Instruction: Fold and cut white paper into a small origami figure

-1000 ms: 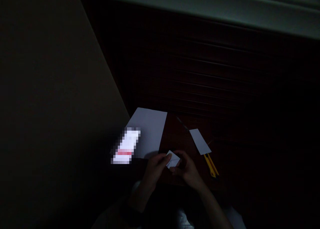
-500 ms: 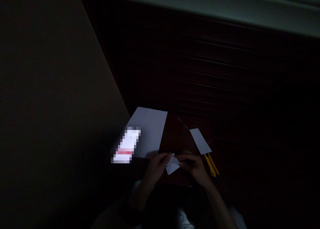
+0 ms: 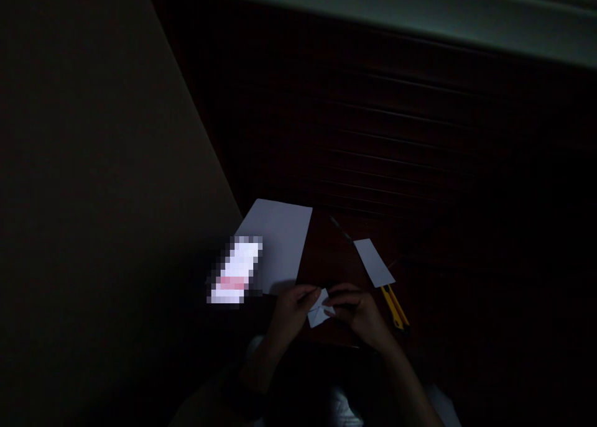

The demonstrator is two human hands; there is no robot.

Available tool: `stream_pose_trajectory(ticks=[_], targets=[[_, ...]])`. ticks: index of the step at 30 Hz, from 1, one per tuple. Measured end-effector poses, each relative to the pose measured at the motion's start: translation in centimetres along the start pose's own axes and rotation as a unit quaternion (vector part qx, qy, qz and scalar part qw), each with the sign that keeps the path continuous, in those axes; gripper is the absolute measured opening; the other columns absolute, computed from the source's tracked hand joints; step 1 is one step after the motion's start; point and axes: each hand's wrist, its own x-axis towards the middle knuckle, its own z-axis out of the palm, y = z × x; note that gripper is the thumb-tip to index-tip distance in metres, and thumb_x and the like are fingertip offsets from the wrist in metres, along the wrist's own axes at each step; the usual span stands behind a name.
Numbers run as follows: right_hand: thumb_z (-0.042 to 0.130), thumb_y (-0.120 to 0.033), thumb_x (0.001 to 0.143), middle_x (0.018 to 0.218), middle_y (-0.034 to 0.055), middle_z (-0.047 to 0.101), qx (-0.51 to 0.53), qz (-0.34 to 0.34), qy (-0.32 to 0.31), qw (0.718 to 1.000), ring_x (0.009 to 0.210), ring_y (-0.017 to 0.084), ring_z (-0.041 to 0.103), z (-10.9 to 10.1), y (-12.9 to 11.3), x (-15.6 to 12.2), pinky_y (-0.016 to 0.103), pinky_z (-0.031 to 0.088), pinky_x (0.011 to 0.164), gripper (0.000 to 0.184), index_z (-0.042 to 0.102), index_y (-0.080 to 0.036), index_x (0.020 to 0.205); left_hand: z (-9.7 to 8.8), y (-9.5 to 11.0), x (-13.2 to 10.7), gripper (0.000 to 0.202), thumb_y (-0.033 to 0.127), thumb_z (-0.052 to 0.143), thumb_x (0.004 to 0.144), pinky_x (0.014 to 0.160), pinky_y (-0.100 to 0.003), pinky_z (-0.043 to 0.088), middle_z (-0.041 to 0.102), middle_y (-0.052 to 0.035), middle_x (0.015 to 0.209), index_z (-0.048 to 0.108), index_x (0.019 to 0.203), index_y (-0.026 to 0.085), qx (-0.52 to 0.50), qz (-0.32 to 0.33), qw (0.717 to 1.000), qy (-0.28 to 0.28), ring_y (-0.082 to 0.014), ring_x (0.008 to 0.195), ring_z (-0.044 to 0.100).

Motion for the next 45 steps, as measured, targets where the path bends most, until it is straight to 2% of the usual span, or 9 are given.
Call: stream_pose_trajectory(ticks=[12,18,28,38,45], targets=[[0.068,-0.023,0.07,0.089,0.003,0.064,0.01,0.016,-0.031,0.999,0.083,0.019,0.06,0.1,0.0,-0.2,0.03,0.047,0.073,0.011,0.072,-0.024,0.08,-0.1,0.0,-0.1,0.024,0.036,0.061,0.073,0.072,-0.027,0.046,0.07,-0.0075,0.086,0.07,0.085,0.017,0.023,0.016,0.999,-0.027,-0.0223,0.082,0.063],[0.069,-0.027,0.07,0.082,0.003,0.066,0.01,0.025,-0.039,0.999,0.078,0.018,0.061,0.3,-0.3,0.0,0.027,0.047,0.069,0.009,0.072,-0.021,0.075,-0.3,0.0,-0.2,0.025,0.034,0.059,0.076,0.074,-0.028,0.047,0.071,-0.0063,0.089,0.07,0.089,0.017,0.037,0.023,0.998,-0.055,-0.0217,0.084,0.063],[0.066,-0.03,0.072,0.077,0.0023,0.068,-0.009,0.061,0.044,0.997,0.074,0.018,0.06,0.4,-0.2,0.1,0.027,0.045,0.067,0.014,0.068,-0.018,0.077,-0.3,0.1,-0.3,0.03,0.032,0.057,0.079,0.082,-0.03,0.047,0.067,-0.0065,0.102,0.065,0.104,0.018,0.007,0.029,0.996,-0.079,-0.0219,0.092,0.062],[0.067,-0.032,0.071,0.072,0.0011,0.062,-0.007,0.039,0.098,0.994,0.069,0.015,0.055,1.0,-0.2,0.4,0.024,0.042,0.062,0.017,0.062,-0.017,0.076,0.0,0.6,-0.5,0.026,0.03,0.056,0.079,0.082,-0.031,0.047,0.068,-0.007,0.101,0.067,0.1,0.018,0.016,0.048,0.997,-0.057,-0.0215,0.092,0.062],[0.066,-0.032,0.072,0.071,0.0008,0.059,-0.006,0.046,0.108,0.993,0.068,0.015,0.053,1.3,0.0,0.4,0.024,0.041,0.06,0.018,0.059,-0.016,0.075,0.0,1.0,-0.6,0.022,0.023,0.056,0.077,0.081,-0.029,0.047,0.069,-0.0061,0.098,0.068,0.095,0.018,0.024,0.056,0.998,-0.036,-0.0208,0.091,0.062]])
